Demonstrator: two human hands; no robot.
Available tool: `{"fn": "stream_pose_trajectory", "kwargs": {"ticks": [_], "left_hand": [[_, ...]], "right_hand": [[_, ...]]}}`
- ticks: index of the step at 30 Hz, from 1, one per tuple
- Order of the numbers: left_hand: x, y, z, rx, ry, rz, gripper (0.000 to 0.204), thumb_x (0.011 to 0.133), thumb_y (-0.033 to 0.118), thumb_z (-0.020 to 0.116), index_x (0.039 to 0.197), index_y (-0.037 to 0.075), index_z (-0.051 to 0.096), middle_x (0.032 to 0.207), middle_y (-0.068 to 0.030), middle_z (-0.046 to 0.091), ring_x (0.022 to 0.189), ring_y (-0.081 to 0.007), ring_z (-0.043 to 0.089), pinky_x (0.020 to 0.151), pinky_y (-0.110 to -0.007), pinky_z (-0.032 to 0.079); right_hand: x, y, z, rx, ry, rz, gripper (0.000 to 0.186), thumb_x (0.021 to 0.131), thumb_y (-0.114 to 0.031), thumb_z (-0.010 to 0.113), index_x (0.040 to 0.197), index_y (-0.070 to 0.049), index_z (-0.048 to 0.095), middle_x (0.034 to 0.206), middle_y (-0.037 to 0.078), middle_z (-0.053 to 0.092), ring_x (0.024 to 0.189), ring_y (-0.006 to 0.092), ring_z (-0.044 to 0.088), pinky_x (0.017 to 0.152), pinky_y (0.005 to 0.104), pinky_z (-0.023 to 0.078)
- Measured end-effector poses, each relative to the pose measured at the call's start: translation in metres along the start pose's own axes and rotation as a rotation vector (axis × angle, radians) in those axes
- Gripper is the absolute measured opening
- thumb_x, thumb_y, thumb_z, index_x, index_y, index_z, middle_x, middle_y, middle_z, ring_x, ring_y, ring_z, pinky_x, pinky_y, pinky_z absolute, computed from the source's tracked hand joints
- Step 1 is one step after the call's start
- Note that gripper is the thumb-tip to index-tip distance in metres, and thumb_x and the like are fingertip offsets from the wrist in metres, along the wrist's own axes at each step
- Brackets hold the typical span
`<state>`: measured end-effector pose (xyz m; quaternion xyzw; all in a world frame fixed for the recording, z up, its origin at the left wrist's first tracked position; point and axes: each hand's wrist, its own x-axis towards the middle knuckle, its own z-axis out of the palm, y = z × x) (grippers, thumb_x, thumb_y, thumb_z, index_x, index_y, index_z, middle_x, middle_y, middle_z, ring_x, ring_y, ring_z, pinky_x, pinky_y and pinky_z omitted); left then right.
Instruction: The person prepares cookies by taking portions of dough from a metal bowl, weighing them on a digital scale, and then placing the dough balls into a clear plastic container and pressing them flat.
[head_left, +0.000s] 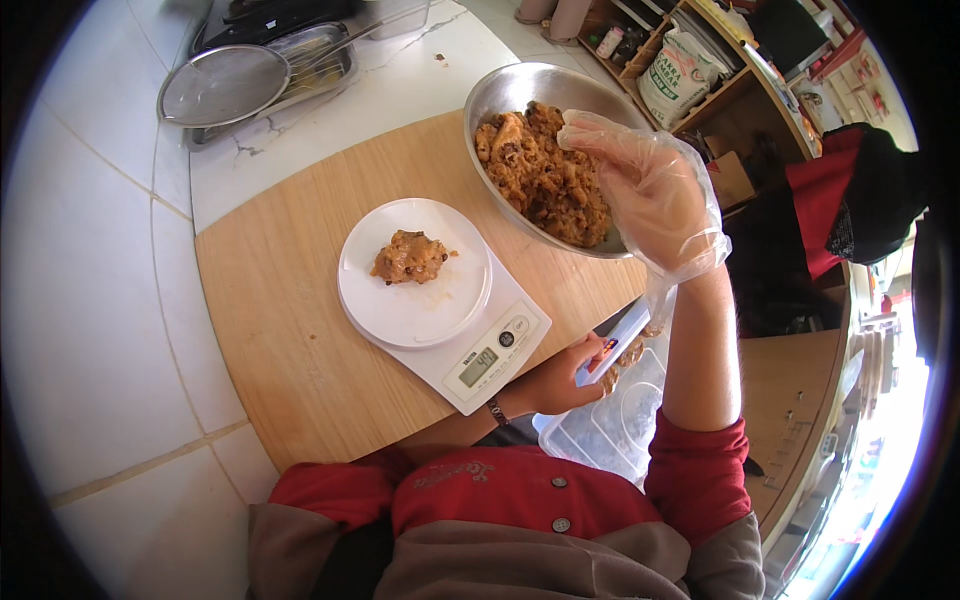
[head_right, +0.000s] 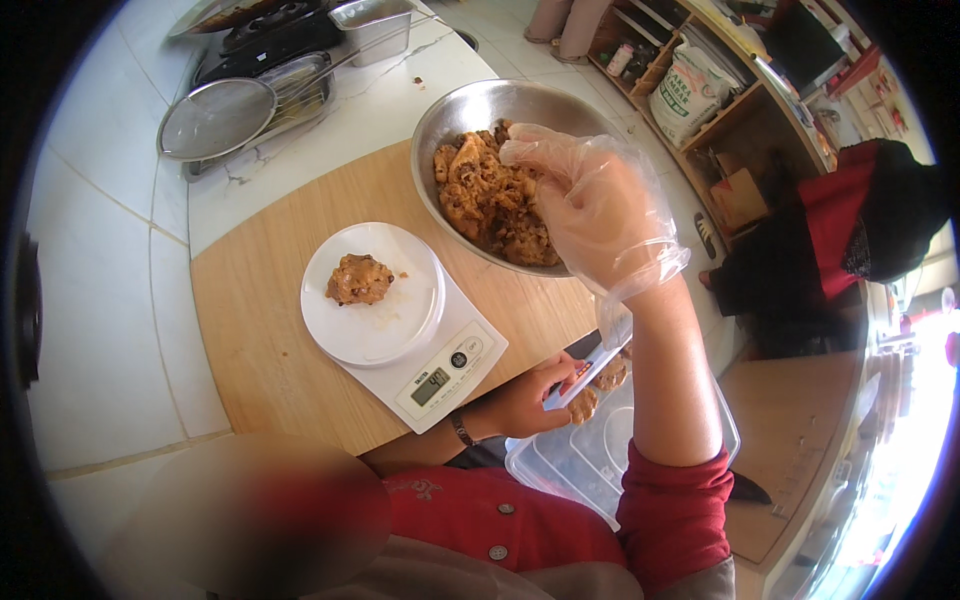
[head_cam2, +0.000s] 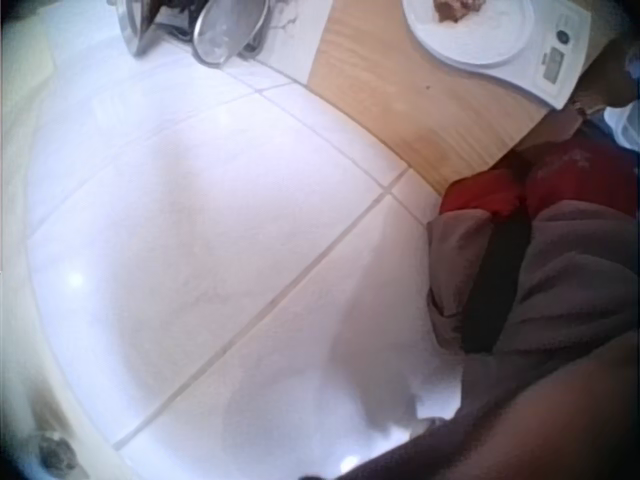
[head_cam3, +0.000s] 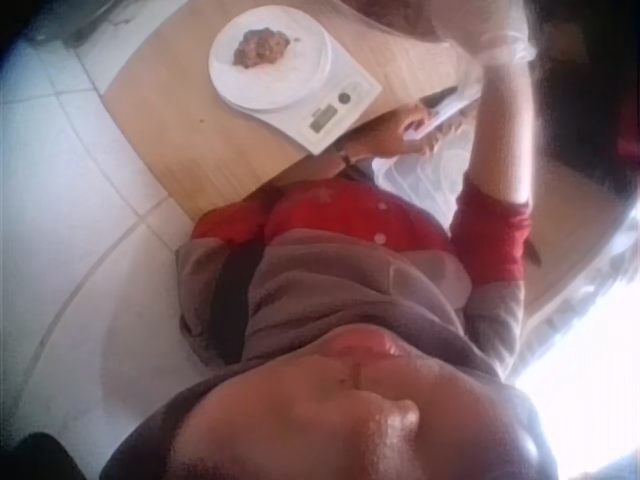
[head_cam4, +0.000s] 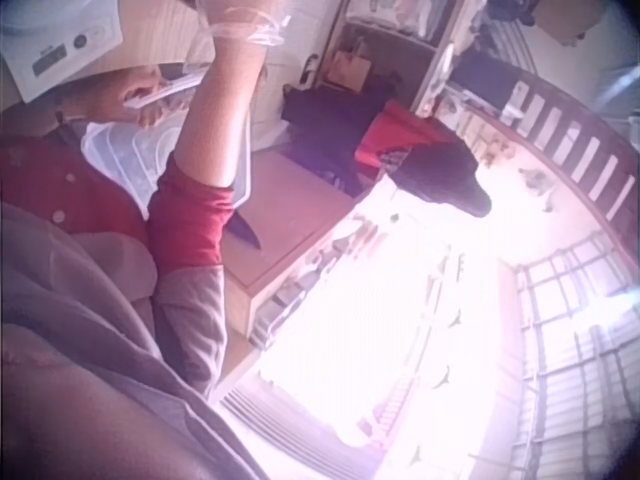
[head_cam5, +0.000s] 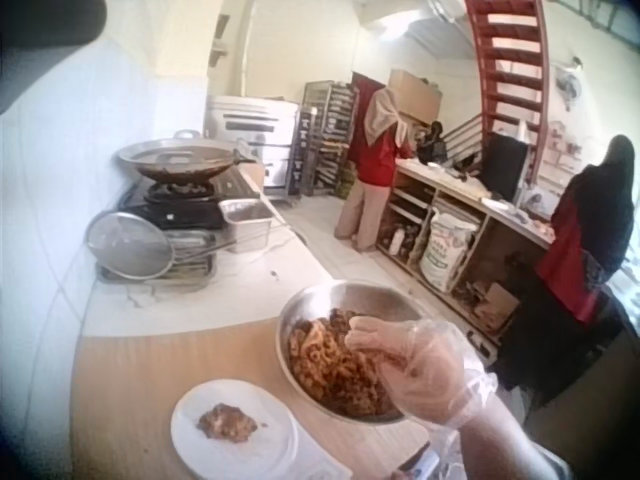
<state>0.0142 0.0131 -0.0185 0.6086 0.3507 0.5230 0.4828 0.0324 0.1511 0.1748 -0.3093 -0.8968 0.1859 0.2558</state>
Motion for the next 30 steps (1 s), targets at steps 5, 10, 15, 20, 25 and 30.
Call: {"fn": "stream_pose_trajectory", "kwargs": {"ticks": [5, 10, 15, 20, 25, 30], "left_hand": [[0.0, -0.002, 0.0, 0.023, -0.012, 0.022, 0.026, 0.067, 0.006, 0.064, 0.088, 0.004, 0.048, 0.095, -0.0077, 0.051, 0.069, -0.0118, 0.045, 0.063, -0.025, 0.04], [0.0, -0.001, 0.0, 0.009, 0.003, 0.023, 0.027, 0.067, 0.005, 0.065, 0.088, 0.004, 0.048, 0.098, -0.009, 0.052, 0.069, -0.0116, 0.046, 0.063, -0.025, 0.04], [0.0, -0.001, 0.001, -0.003, -0.011, 0.018, 0.028, 0.067, 0.005, 0.065, 0.089, 0.004, 0.049, 0.098, -0.0096, 0.052, 0.071, -0.0126, 0.046, 0.064, -0.025, 0.041], [-0.001, -0.004, -0.005, 0.075, -0.103, -0.058, 0.032, 0.069, 0.005, 0.064, 0.098, 0.003, 0.052, 0.104, -0.0102, 0.053, 0.101, -0.0188, 0.054, 0.073, -0.03, 0.044], [-0.009, -0.021, 0.006, -0.025, -0.071, -0.064, 0.045, 0.077, 0.01, 0.067, 0.119, 0.001, 0.053, 0.119, -0.0135, 0.056, 0.113, -0.023, 0.053, 0.089, -0.035, 0.044], [-0.009, -0.02, 0.01, -0.081, -0.044, -0.001, 0.042, 0.083, 0.017, 0.068, 0.12, 0.001, 0.055, 0.118, -0.0139, 0.059, 0.11, -0.0224, 0.056, 0.092, -0.036, 0.044]], "right_hand": [[-0.003, 0.001, 0.005, -0.128, 0.055, 0.085, 0.022, 0.078, -0.002, 0.059, 0.097, -0.006, 0.069, 0.091, 0.015, 0.067, 0.082, 0.0254, 0.065, 0.074, 0.033, 0.05], [0.0, 0.005, 0.02, -0.161, 0.074, 0.164, 0.015, 0.075, -0.004, 0.063, 0.088, -0.008, 0.069, 0.082, 0.015, 0.065, 0.071, 0.0283, 0.063, 0.066, 0.0363, 0.05], [-0.004, 0.017, 0.028, -0.081, 0.115, 0.021, 0.013, 0.075, -0.001, 0.063, 0.086, -0.007, 0.068, 0.084, 0.015, 0.066, 0.076, 0.0281, 0.064, 0.069, 0.0356, 0.051], [-0.006, -0.028, 0.027, 0.067, 0.216, -0.13, 0.012, 0.078, -0.003, 0.064, 0.089, -0.005, 0.068, 0.088, 0.013, 0.067, 0.079, 0.028, 0.065, 0.068, 0.035, 0.051], [-0.013, -0.057, 0.054, 0.068, -0.151, -0.369, 0.015, 0.082, -0.016, 0.062, 0.094, -0.008, 0.064, 0.082, 0.012, 0.062, 0.08, 0.0319, 0.062, 0.07, 0.0406, 0.052], [-0.008, -0.054, 0.068, 0.044, -0.301, -0.366, 0.02, 0.08, -0.017, 0.066, 0.097, -0.007, 0.064, 0.09, 0.012, 0.065, 0.083, 0.0318, 0.061, 0.071, 0.0396, 0.051]]}}
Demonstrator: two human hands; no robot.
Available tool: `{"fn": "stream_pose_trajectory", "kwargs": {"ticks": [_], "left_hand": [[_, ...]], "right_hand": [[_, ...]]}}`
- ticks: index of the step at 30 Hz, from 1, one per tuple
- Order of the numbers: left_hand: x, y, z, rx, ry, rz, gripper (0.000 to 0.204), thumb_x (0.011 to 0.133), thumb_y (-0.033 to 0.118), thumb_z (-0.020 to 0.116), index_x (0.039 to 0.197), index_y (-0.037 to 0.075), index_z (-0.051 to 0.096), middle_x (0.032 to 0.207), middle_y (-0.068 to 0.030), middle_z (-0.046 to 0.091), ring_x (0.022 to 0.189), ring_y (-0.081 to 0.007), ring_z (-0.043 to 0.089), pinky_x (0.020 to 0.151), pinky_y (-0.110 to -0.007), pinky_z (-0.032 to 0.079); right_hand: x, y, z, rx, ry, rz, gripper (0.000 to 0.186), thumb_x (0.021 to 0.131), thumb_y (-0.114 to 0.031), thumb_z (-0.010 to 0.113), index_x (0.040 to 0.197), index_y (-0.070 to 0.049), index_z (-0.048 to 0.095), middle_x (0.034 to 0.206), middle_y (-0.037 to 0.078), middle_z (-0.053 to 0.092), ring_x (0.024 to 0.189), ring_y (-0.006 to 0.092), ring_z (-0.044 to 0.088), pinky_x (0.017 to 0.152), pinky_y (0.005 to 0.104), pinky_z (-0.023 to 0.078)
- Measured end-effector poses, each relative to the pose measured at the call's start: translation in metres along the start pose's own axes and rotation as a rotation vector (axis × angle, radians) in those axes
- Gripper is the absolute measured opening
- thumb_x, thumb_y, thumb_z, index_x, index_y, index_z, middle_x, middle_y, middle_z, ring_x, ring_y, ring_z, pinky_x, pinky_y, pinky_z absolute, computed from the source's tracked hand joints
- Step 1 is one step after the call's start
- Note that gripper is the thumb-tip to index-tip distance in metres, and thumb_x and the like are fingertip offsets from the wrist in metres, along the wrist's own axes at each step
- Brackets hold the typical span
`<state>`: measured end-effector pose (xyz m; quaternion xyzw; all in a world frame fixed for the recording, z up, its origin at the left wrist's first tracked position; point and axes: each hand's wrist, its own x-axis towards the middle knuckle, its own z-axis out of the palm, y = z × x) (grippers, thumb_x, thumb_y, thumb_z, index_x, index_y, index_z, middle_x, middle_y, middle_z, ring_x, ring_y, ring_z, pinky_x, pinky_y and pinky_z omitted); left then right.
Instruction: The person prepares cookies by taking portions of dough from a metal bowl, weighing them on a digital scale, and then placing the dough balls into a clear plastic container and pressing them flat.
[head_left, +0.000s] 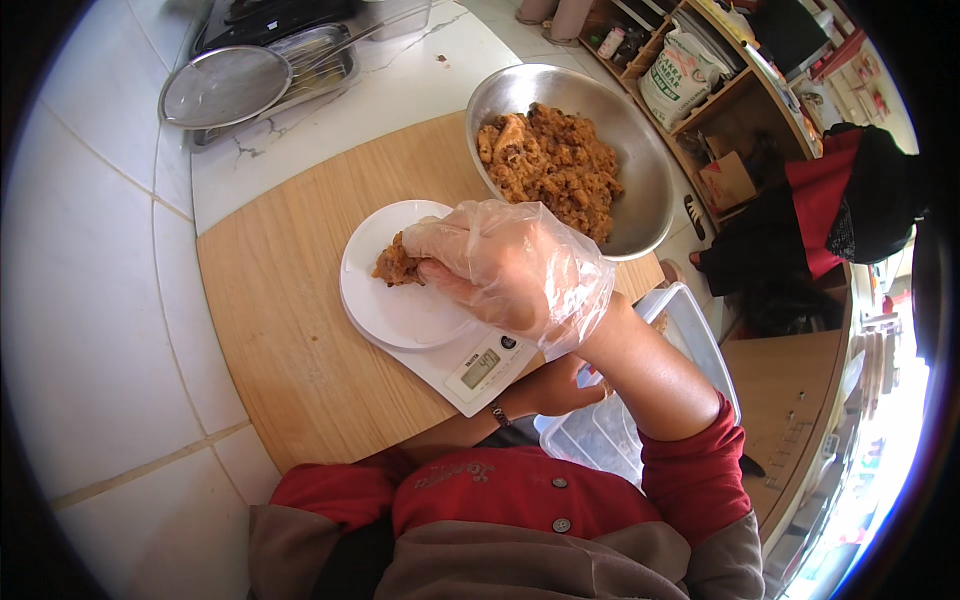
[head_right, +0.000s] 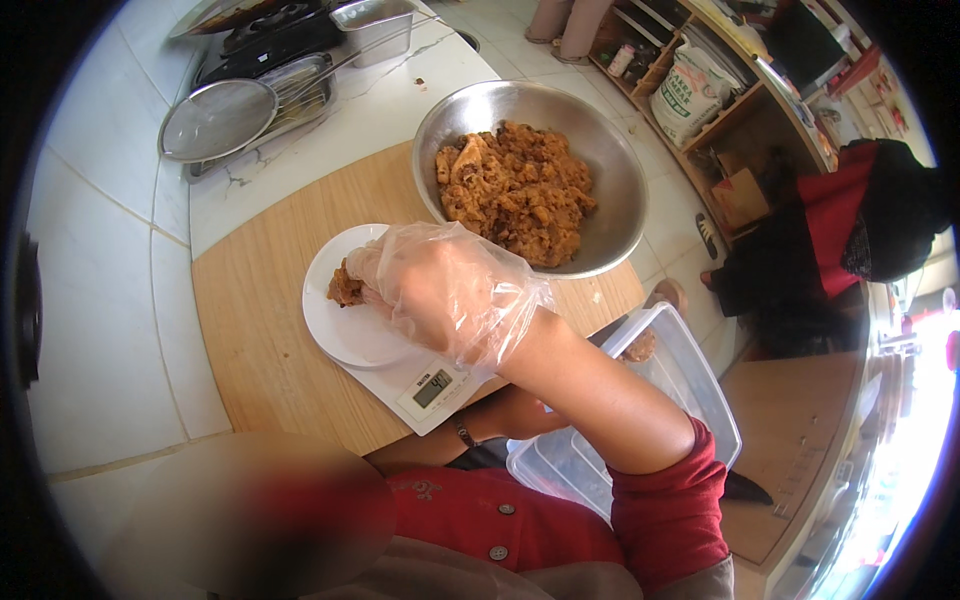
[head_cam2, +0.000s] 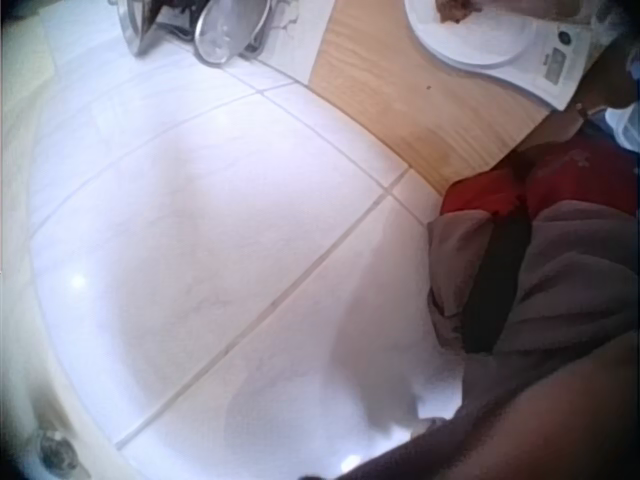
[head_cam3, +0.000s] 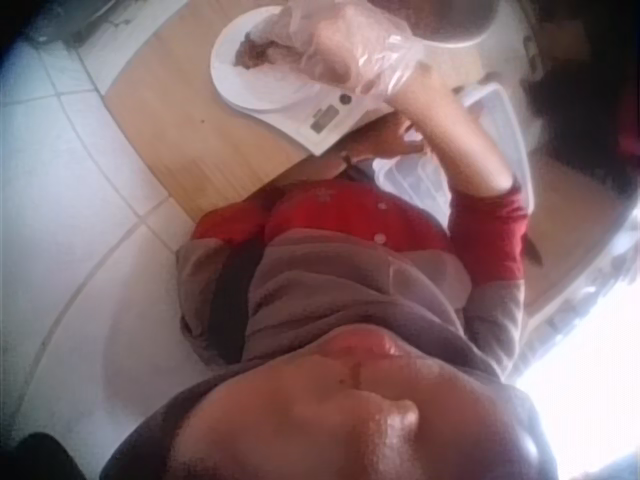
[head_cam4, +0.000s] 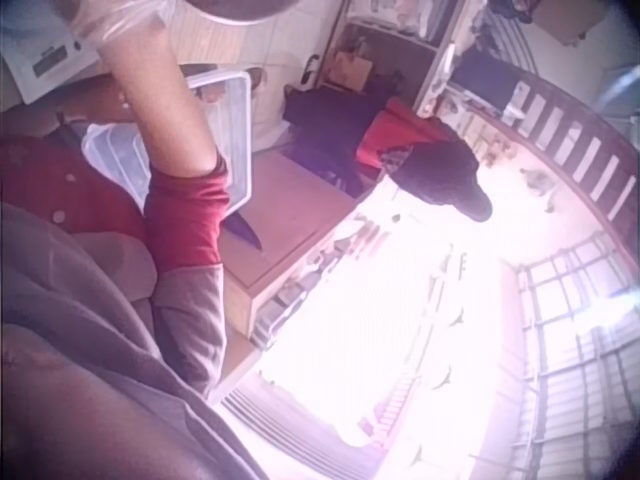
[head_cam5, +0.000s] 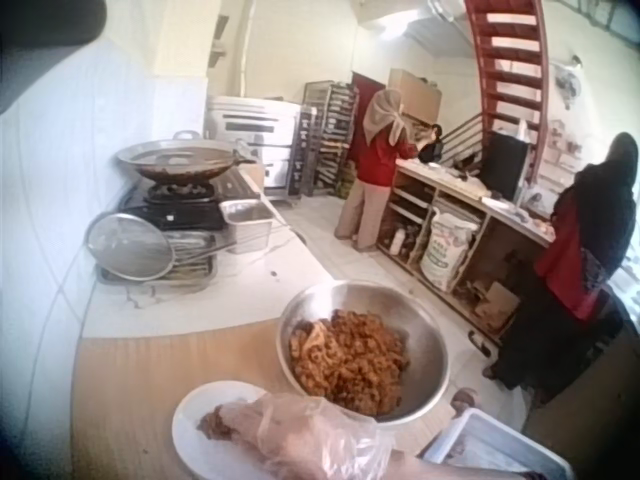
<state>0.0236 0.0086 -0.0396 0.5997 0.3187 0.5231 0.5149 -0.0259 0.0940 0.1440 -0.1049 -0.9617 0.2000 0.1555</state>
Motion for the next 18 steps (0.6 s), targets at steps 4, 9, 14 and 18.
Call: {"fn": "stream_pose_trajectory", "kwargs": {"ticks": [4, 9, 14, 18], "left_hand": [[-0.002, -0.012, 0.0, 0.028, -0.027, 0.005, 0.042, 0.084, 0.015, 0.068, 0.12, 0.001, 0.054, 0.119, -0.0136, 0.059, 0.11, -0.0232, 0.056, 0.092, -0.036, 0.044], [0.001, -0.002, 0.0, -0.011, -0.01, 0.047, 0.039, 0.08, 0.011, 0.068, 0.116, 0.001, 0.054, 0.117, -0.0122, 0.058, 0.102, -0.0213, 0.056, 0.086, -0.034, 0.045], [0.007, 0.017, -0.009, 0.041, 0.023, 0.002, 0.024, 0.07, 0.006, 0.065, 0.086, 0.004, 0.048, 0.088, -0.0073, 0.049, 0.077, -0.0171, 0.047, 0.069, -0.029, 0.04], [0.009, 0.022, -0.009, 0.043, 0.023, -0.035, 0.022, 0.07, 0.005, 0.064, 0.083, 0.005, 0.046, 0.086, -0.0079, 0.046, 0.08, -0.0172, 0.049, 0.069, -0.029, 0.04]], "right_hand": [[0.002, 0.0, 0.007, -0.001, 0.03, -0.01, 0.015, 0.078, -0.013, 0.065, 0.091, -0.006, 0.065, 0.08, 0.013, 0.063, 0.077, 0.0333, 0.06, 0.067, 0.0414, 0.049], [0.001, 0.0, -0.001, 0.288, 0.396, 0.096, 0.008, 0.07, -0.005, 0.061, 0.076, -0.004, 0.066, 0.069, 0.015, 0.062, 0.063, 0.0297, 0.062, 0.059, 0.0365, 0.051], [-0.011, 0.024, -0.04, 0.252, 0.557, 0.203, 0.014, 0.076, -0.006, 0.064, 0.089, -0.004, 0.07, 0.073, 0.01, 0.067, 0.066, 0.0172, 0.065, 0.062, 0.028, 0.051], [-0.026, 0.044, -0.055, -0.088, 0.491, 0.276, 0.018, 0.079, -0.003, 0.061, 0.095, -0.005, 0.07, 0.086, 0.01, 0.069, 0.078, 0.0199, 0.066, 0.072, 0.028, 0.051]]}}
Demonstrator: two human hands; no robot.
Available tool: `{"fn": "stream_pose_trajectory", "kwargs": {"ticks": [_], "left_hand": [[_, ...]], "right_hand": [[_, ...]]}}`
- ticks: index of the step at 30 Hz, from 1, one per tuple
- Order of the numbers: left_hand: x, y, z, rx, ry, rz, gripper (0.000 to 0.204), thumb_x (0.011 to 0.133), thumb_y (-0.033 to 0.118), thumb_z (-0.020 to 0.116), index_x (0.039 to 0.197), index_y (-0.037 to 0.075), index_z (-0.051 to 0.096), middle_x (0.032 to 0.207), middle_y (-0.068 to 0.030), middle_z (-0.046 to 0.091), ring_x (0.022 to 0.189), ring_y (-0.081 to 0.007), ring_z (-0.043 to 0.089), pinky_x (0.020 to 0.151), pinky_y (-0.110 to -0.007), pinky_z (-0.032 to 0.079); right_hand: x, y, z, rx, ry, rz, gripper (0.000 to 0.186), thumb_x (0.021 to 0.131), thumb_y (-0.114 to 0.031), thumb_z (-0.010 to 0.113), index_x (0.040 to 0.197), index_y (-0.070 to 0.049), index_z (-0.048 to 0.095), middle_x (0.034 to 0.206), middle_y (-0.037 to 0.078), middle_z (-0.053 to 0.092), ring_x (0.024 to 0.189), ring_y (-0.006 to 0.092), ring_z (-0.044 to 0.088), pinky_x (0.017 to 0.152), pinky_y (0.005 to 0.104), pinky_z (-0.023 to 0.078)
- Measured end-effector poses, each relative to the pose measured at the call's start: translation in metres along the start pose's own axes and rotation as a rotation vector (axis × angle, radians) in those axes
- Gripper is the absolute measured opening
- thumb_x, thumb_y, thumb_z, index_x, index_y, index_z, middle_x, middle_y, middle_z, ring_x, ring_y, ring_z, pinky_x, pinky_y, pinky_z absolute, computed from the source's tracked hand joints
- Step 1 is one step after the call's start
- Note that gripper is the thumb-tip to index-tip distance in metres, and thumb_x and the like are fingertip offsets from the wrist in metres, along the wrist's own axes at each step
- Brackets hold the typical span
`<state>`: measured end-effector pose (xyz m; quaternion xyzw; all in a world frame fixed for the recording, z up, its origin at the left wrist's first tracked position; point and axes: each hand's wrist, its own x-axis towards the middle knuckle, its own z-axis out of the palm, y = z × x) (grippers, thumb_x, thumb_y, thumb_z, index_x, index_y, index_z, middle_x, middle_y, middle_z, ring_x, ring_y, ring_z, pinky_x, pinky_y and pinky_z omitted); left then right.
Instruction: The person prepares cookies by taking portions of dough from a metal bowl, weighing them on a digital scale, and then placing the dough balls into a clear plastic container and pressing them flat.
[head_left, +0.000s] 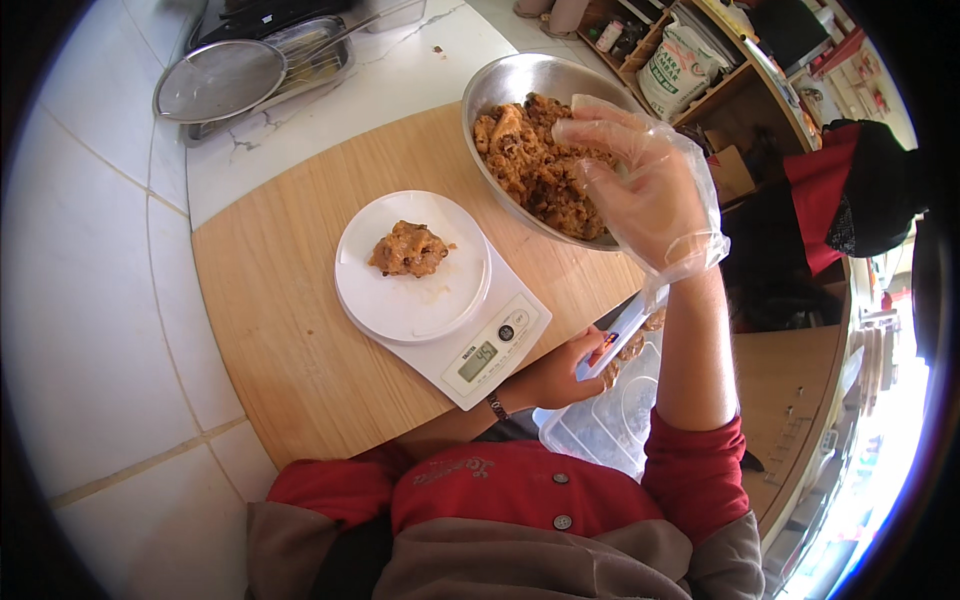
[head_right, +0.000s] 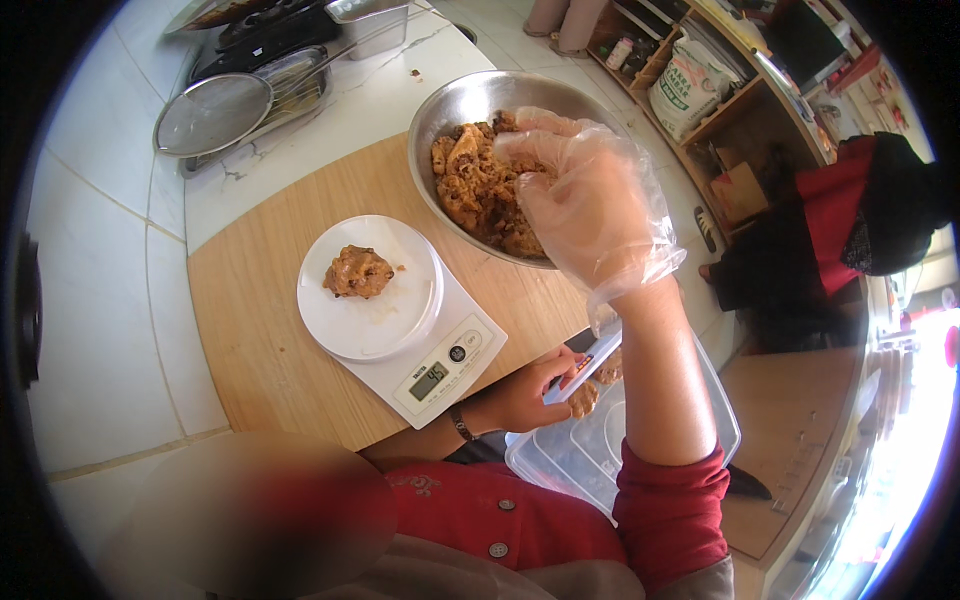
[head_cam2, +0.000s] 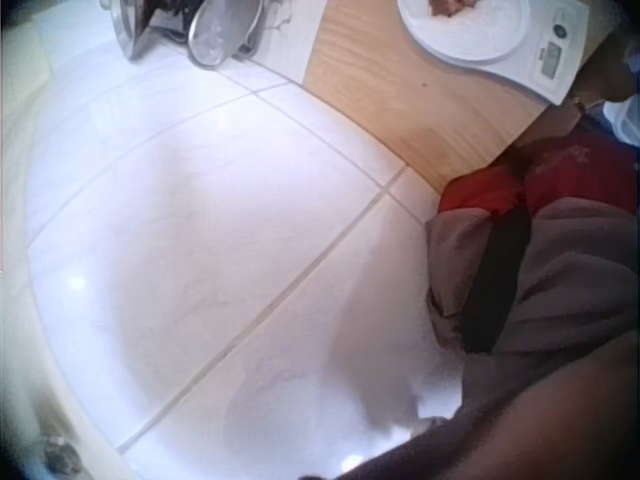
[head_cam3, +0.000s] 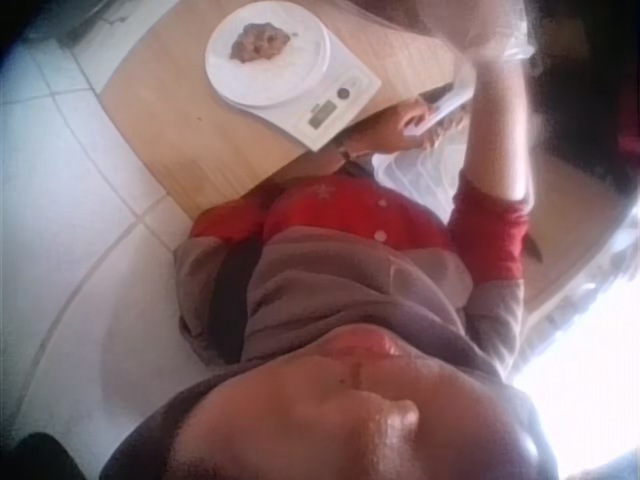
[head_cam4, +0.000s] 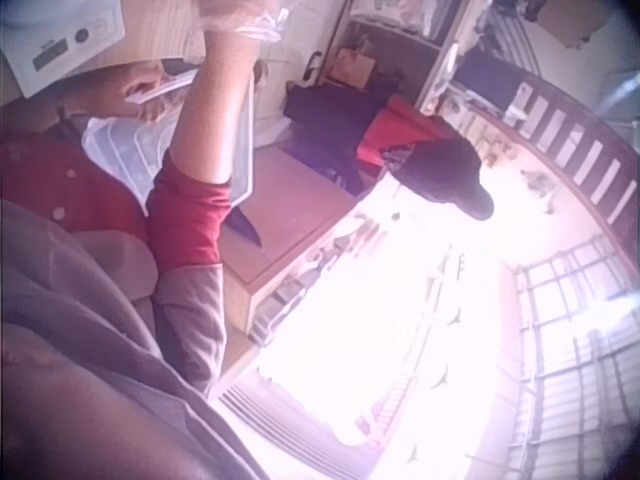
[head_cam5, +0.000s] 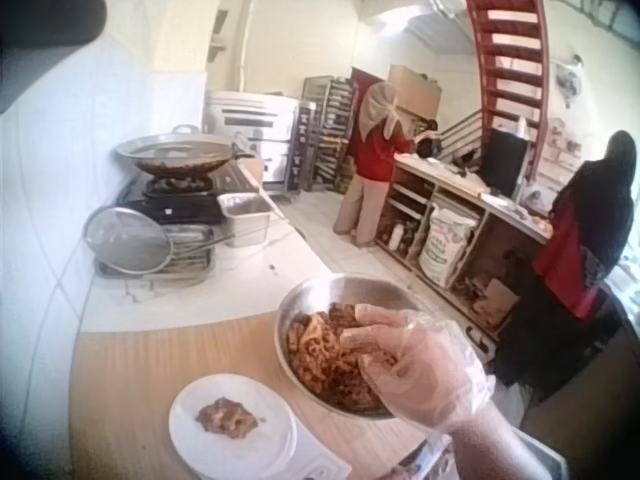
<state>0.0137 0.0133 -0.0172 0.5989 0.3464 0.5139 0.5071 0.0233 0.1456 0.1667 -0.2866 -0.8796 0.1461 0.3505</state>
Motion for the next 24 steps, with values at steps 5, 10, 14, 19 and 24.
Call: {"fn": "stream_pose_trajectory", "kwargs": {"ticks": [5, 10, 14, 19, 24], "left_hand": [[-0.001, -0.007, 0.0, 0.049, 0.039, 0.085, 0.024, 0.068, 0.005, 0.065, 0.084, 0.005, 0.047, 0.09, -0.008, 0.048, 0.074, -0.0157, 0.049, 0.066, -0.028, 0.041], [0.0, 0.002, 0.0, 0.0, 0.023, 0.039, 0.025, 0.068, 0.006, 0.065, 0.085, 0.006, 0.047, 0.086, -0.0062, 0.045, 0.072, -0.0158, 0.048, 0.066, -0.027, 0.041], [0.0, -0.002, 0.0, 0.057, 0.049, 0.132, 0.025, 0.068, 0.007, 0.065, 0.085, 0.006, 0.046, 0.084, -0.0045, 0.045, 0.069, -0.014, 0.046, 0.064, -0.026, 0.039], [0.001, 0.006, -0.002, -0.004, 0.037, 0.087, 0.025, 0.068, 0.007, 0.065, 0.085, 0.007, 0.046, 0.082, -0.0045, 0.044, 0.069, -0.0142, 0.045, 0.063, -0.026, 0.038], [0.001, 0.006, -0.003, 0.042, 0.053, 0.111, 0.024, 0.068, 0.008, 0.065, 0.084, 0.007, 0.046, 0.08, -0.0038, 0.042, 0.067, -0.0137, 0.043, 0.061, -0.026, 0.037]], "right_hand": [[0.0, 0.0, 0.005, -0.124, -0.111, 0.113, 0.015, 0.077, -0.008, 0.062, 0.089, -0.007, 0.07, 0.079, 0.016, 0.066, 0.078, 0.0299, 0.065, 0.069, 0.0358, 0.051], [-0.003, 0.004, 0.017, -0.126, -0.222, 0.24, 0.011, 0.075, -0.005, 0.063, 0.083, -0.007, 0.069, 0.076, 0.016, 0.065, 0.074, 0.0305, 0.064, 0.068, 0.0377, 0.05], [-0.006, 0.018, 0.025, -0.125, -0.077, 0.049, 0.011, 0.075, -0.003, 0.064, 0.084, -0.007, 0.068, 0.08, 0.014, 0.065, 0.076, 0.029, 0.064, 0.069, 0.0362, 0.051], [0.0, -0.006, 0.023, -0.09, 0.291, -0.037, 0.018, 0.074, 0.003, 0.062, 0.088, -0.007, 0.067, 0.094, 0.012, 0.065, 0.083, 0.0296, 0.063, 0.072, 0.0356, 0.051], [0.004, -0.013, 0.022, -0.148, 0.11, -0.121, 0.009, 0.078, -0.003, 0.062, 0.086, -0.007, 0.066, 0.082, 0.012, 0.065, 0.078, 0.032, 0.061, 0.068, 0.038, 0.051]]}}
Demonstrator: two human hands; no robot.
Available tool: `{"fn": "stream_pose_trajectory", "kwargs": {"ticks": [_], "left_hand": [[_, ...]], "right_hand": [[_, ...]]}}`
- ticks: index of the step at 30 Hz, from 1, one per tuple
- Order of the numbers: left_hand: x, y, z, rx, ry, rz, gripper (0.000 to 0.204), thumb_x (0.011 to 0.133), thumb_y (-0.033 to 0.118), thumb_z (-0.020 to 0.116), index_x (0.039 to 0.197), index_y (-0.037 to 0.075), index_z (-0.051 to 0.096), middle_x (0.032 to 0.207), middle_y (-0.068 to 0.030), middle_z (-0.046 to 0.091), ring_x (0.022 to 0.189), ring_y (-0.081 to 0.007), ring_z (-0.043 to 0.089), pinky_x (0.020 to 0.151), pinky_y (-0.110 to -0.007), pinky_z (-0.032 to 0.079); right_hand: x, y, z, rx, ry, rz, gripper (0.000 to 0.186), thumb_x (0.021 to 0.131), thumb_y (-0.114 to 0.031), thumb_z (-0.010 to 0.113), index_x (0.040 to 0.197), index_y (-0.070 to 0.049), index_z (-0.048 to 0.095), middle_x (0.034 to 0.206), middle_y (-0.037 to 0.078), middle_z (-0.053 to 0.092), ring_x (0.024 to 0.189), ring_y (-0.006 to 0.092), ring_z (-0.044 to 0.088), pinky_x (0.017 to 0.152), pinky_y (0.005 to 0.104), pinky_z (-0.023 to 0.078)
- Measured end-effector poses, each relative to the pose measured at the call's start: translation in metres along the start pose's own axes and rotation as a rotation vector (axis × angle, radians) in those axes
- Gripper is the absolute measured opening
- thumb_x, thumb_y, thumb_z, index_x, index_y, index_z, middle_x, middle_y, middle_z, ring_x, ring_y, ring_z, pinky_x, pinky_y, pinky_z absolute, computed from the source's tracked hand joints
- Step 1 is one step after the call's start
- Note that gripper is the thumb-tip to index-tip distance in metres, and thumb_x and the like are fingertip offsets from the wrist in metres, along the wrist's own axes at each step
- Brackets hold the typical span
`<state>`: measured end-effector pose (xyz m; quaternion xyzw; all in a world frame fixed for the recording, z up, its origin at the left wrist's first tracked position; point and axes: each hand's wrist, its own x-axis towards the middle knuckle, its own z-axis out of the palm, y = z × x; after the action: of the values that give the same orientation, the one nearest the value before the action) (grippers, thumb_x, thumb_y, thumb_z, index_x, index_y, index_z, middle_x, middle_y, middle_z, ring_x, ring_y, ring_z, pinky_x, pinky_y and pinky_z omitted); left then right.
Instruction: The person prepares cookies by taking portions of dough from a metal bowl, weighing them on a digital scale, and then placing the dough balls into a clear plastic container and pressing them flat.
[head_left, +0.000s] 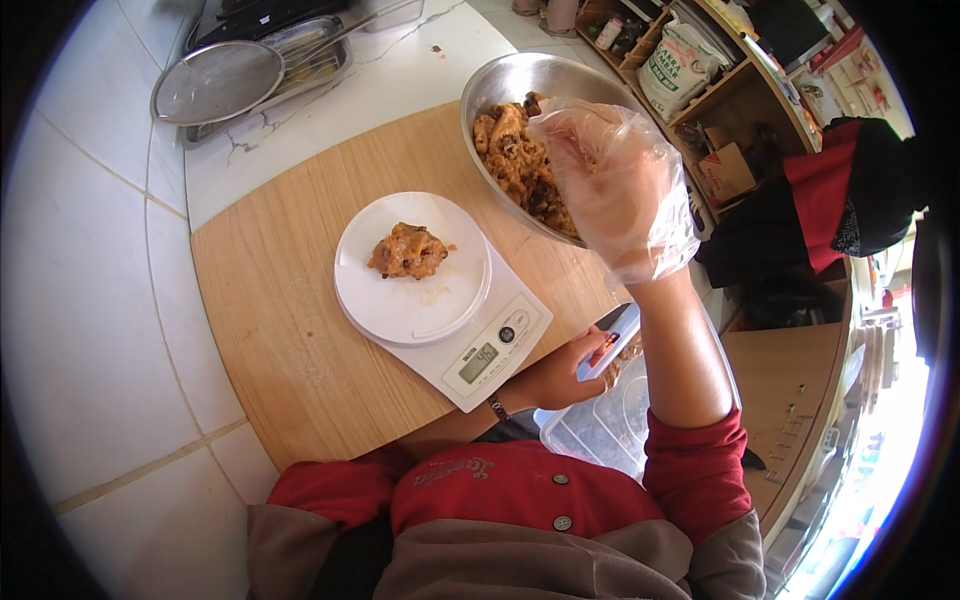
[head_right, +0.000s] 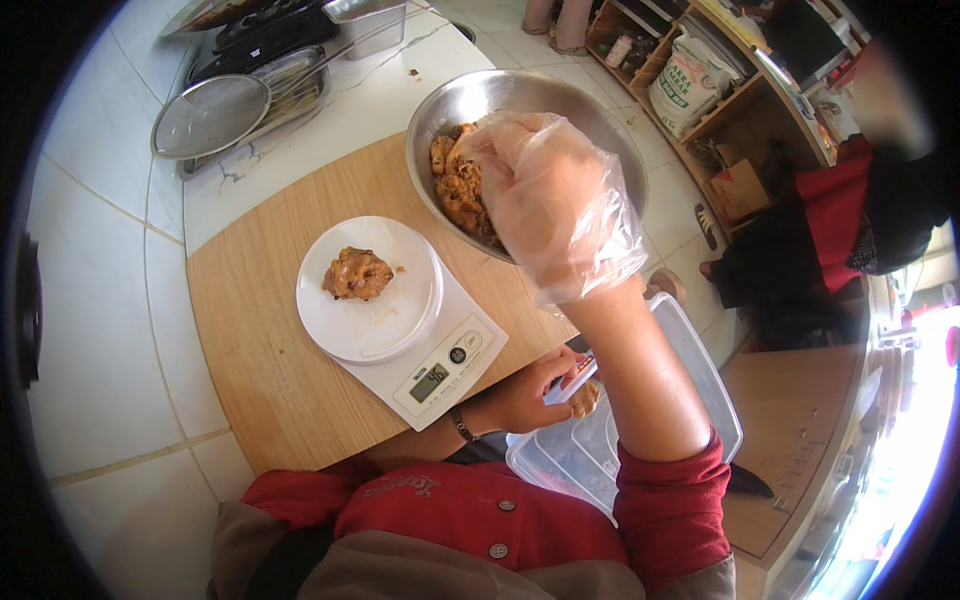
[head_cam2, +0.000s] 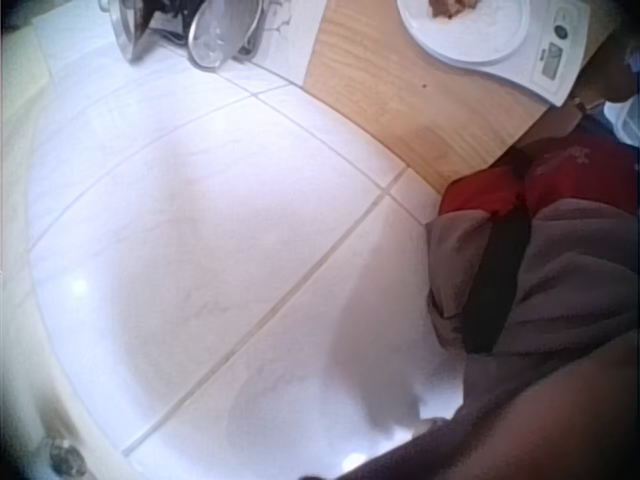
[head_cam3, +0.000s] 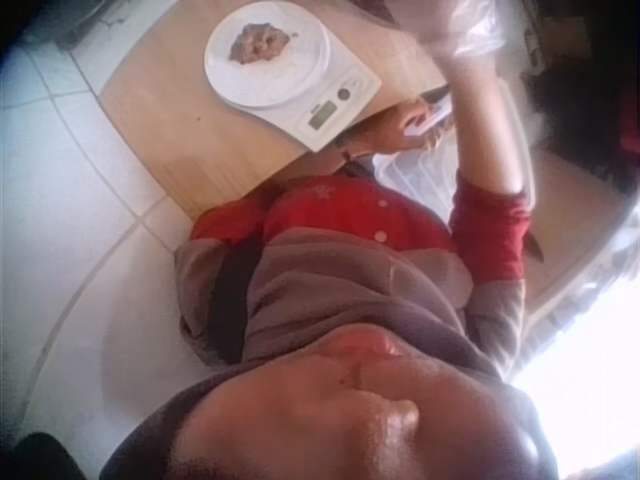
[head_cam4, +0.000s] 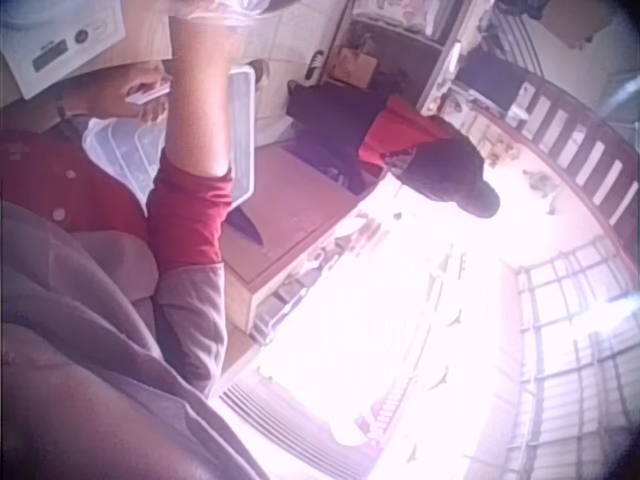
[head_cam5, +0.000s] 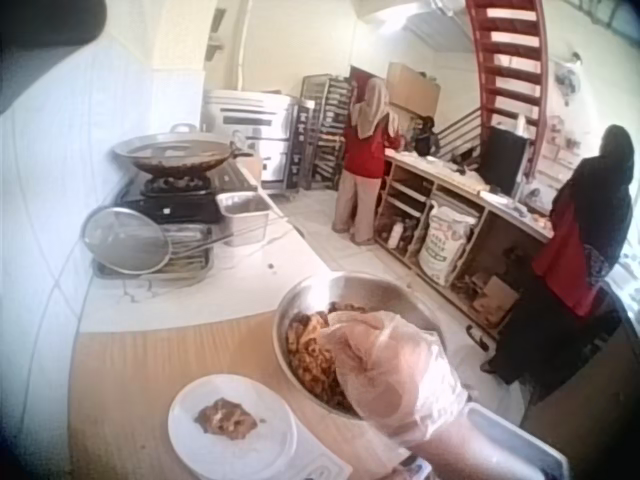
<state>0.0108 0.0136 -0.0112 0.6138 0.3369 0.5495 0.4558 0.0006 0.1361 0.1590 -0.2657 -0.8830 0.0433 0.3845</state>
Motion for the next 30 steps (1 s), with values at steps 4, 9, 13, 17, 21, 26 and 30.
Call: {"fn": "stream_pose_trajectory", "kwargs": {"ticks": [4, 9, 13, 17, 21, 26, 30], "left_hand": [[-0.007, -0.011, 0.002, -0.005, -0.048, -0.094, 0.034, 0.071, 0.009, 0.064, 0.102, 0.004, 0.053, 0.099, -0.0099, 0.054, 0.088, -0.0201, 0.053, 0.077, -0.032, 0.042], [-0.021, -0.046, 0.021, 0.066, -0.1, -0.064, 0.046, 0.083, 0.015, 0.065, 0.125, 0.002, 0.05, 0.124, -0.0165, 0.053, 0.115, -0.0253, 0.05, 0.097, -0.038, 0.039], [-0.016, -0.061, 0.033, -0.062, -0.054, -0.019, 0.049, 0.078, 0.028, 0.067, 0.115, -0.001, 0.053, 0.109, -0.0184, 0.058, 0.103, -0.0277, 0.054, 0.09, -0.038, 0.042], [-0.015, -0.063, 0.028, -0.023, -0.091, -0.031, 0.05, 0.078, 0.027, 0.067, 0.117, -0.001, 0.052, 0.112, -0.0196, 0.057, 0.106, -0.0277, 0.054, 0.092, -0.039, 0.041], [-0.016, -0.056, 0.028, -0.093, -0.076, -0.03, 0.051, 0.079, 0.026, 0.067, 0.119, -0.001, 0.051, 0.114, -0.0186, 0.057, 0.106, -0.0273, 0.053, 0.093, -0.039, 0.04], [-0.01, -0.025, 0.011, -0.122, -0.051, -0.078, 0.034, 0.081, 0.013, 0.065, 0.111, 0.004, 0.053, 0.112, -0.012, 0.056, 0.108, -0.0199, 0.052, 0.094, -0.036, 0.04], [-0.006, -0.017, 0.001, -0.019, -0.079, -0.076, 0.023, 0.072, 0.008, 0.063, 0.085, 0.006, 0.045, 0.087, -0.0083, 0.048, 0.098, -0.0188, 0.054, 0.078, -0.032, 0.041]], "right_hand": [[0.0, -0.028, 0.005, 0.218, -0.105, -0.123, 0.013, 0.079, -0.008, 0.062, 0.092, -0.007, 0.065, 0.088, 0.01, 0.065, 0.082, 0.0317, 0.062, 0.068, 0.0404, 0.051], [-0.012, -0.053, 0.013, 0.224, -0.465, -0.198, 0.013, 0.079, -0.009, 0.066, 0.092, -0.007, 0.065, 0.093, 0.011, 0.066, 0.085, 0.0296, 0.064, 0.071, 0.037, 0.053], [-0.017, -0.044, 0.029, 0.229, -0.567, -0.247, 0.012, 0.077, -0.012, 0.065, 0.089, -0.007, 0.064, 0.083, 0.011, 0.063, 0.076, 0.0316, 0.061, 0.063, 0.0393, 0.05], [-0.017, -0.046, 0.035, 0.223, -0.477, -0.249, 0.01, 0.077, -0.01, 0.063, 0.086, -0.007, 0.064, 0.078, 0.011, 0.061, 0.072, 0.0318, 0.06, 0.06, 0.0403, 0.048], [-0.014, -0.046, 0.029, 0.291, -0.384, -0.133, 0.011, 0.073, -0.007, 0.063, 0.084, -0.005, 0.065, 0.074, 0.013, 0.062, 0.068, 0.0281, 0.061, 0.061, 0.0354, 0.05], [-0.003, -0.045, 0.004, 0.993, -0.518, 0.569, 0.016, 0.082, -0.009, 0.063, 0.093, 0.002, 0.068, 0.08, 0.004, 0.068, 0.079, 0.0057, 0.06, 0.069, 0.0225, 0.049], [0.003, -0.025, -0.012, 0.901, -0.358, 0.437, 0.017, 0.084, -0.002, 0.056, 0.095, 0.001, 0.069, 0.087, 0.005, 0.069, 0.084, 0.0087, 0.061, 0.078, 0.0237, 0.048]]}}
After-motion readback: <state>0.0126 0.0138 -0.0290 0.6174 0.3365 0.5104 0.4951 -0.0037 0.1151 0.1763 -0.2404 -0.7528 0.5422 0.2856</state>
